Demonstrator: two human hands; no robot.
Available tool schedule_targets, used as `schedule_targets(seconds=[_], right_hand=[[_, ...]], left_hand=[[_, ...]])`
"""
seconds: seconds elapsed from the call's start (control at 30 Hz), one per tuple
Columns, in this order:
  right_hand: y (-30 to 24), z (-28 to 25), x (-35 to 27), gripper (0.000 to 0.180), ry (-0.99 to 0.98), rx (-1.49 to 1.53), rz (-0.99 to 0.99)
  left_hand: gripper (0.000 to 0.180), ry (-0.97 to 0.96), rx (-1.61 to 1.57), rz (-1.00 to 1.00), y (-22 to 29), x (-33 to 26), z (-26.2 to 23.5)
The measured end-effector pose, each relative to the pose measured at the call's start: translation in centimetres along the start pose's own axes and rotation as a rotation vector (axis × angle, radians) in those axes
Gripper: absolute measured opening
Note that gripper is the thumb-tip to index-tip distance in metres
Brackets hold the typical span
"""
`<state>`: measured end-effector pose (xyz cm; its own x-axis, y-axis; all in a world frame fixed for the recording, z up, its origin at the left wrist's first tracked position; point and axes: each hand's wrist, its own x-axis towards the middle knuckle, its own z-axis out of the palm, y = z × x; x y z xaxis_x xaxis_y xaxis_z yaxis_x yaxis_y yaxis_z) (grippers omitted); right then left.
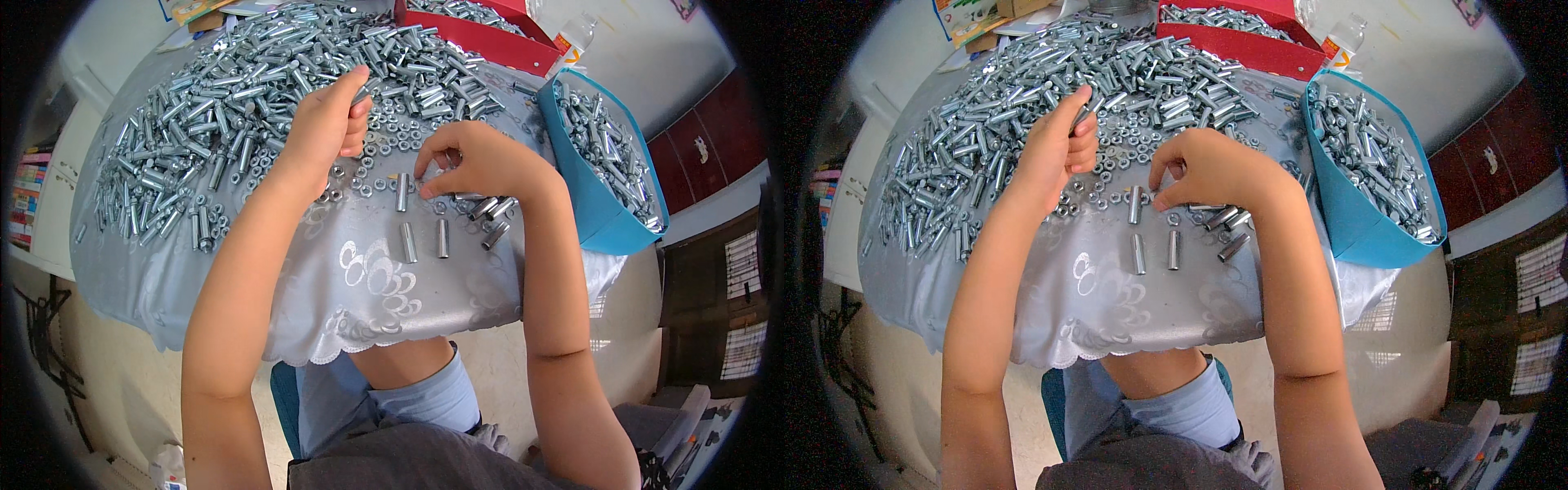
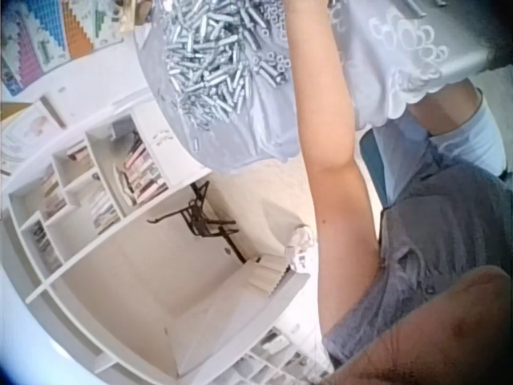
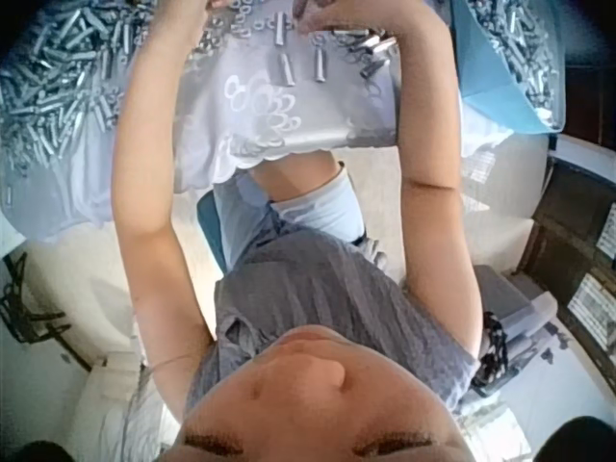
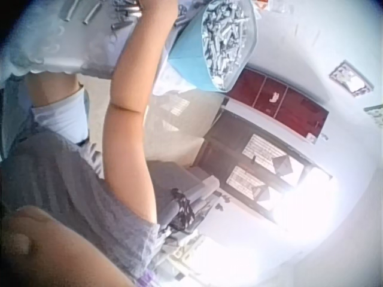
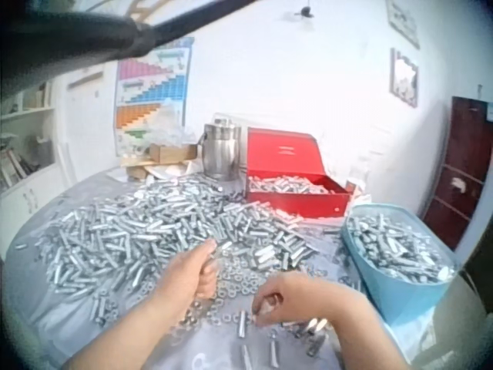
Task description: The person sits at a table covered with a white cloth and assembles metal fasteners by hand. They pick up cylindrical metal pins and small washers, sliding the washers onto the pins one by one. The person places the assembled units on the table surface in front of them.
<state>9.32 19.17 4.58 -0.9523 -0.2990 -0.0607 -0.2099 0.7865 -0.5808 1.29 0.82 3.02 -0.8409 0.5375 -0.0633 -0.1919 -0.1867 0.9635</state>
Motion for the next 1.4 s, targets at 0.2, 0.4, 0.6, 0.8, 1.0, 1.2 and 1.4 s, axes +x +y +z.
schedule_targets(seconds=[0.2,0.4,0.6,0.8,1.0,1.2,1.4], right_hand=[[-0.5,-0.1,0.1,0.023,-0.033,-0.011,-0.004],[-0.2,0.4,0.0,0.022,0.007,-0.002,0.006],[-0.9,0.0,0.1,0.016,0.001,0.192,-0.054],[-1.1,-0.3,0.3,0.010,0.087,0.329,0.005],[-1.5,-0.2,0.7,0.013,0.246,0.744,-0.177],[-1.0,0.6,1.5,0.015,0.275,0.780,-0.223],[-1.2,0.7,1.4,0.015,0.323,0.771,-0.185]], left_hand=[[0.042,0.005,0.035,-0.031,-0.1,-0.2,0.1],[0.043,-0.010,0.084,-0.008,-0.2,-0.2,0.3],[0.039,-0.036,0.102,-0.017,-0.2,-0.4,0.2],[0.032,-0.057,0.106,-0.010,-0.2,-0.6,0.2],[0.023,-0.007,0.154,0.020,-0.4,-0.8,0.6],[0.020,-0.052,0.135,0.023,-0.1,-1.0,0.7],[0.020,-0.099,0.145,0.035,-0.1,-1.0,0.5]])
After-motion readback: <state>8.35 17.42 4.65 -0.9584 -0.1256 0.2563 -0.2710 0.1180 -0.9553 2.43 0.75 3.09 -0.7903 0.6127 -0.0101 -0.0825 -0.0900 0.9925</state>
